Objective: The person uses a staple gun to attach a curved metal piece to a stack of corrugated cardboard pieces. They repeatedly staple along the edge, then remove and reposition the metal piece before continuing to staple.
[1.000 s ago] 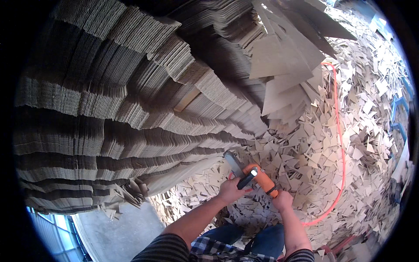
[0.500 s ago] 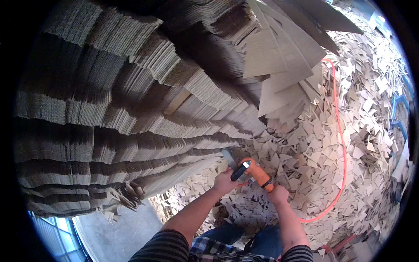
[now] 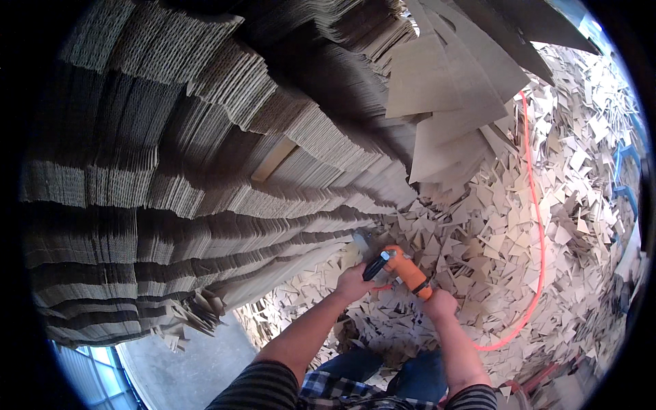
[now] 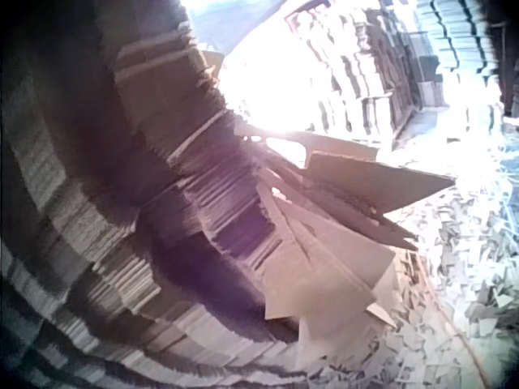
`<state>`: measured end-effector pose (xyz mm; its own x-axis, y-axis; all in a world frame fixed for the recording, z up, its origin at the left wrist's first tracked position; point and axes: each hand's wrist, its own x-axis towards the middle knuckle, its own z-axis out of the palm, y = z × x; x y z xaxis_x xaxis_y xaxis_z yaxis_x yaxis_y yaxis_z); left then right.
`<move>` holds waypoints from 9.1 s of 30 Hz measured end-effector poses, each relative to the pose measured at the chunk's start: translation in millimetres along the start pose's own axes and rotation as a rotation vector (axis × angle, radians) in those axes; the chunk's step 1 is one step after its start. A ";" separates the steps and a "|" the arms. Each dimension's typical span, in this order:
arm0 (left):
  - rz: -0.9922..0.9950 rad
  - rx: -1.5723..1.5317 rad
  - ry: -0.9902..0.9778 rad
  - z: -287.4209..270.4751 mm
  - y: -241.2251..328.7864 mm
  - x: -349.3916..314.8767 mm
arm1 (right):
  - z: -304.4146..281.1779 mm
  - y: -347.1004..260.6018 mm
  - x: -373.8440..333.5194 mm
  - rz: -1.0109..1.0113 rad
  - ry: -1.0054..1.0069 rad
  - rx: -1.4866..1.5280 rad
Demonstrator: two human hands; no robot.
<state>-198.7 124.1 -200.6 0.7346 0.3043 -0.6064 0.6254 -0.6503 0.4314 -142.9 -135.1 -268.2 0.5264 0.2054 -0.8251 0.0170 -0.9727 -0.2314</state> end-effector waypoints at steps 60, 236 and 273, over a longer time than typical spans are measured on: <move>-0.090 -0.067 0.175 24.5 -24.9 23.4 | -19.5 -11.8 19.0 -0.088 0.046 -0.139; 0.111 0.043 0.123 -344.7 77.5 -384.5 | -46.9 -186.7 -454.9 -0.190 0.271 0.264; 0.115 0.083 0.153 -275.7 50.6 -297.9 | -39.4 -160.0 -369.8 -0.105 0.163 0.107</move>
<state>-313.4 192.4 186.0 0.8352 0.3226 -0.4455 0.5159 -0.7402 0.4312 -306.8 -59.6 94.3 0.6574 0.2760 -0.7011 -0.0067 -0.9283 -0.3718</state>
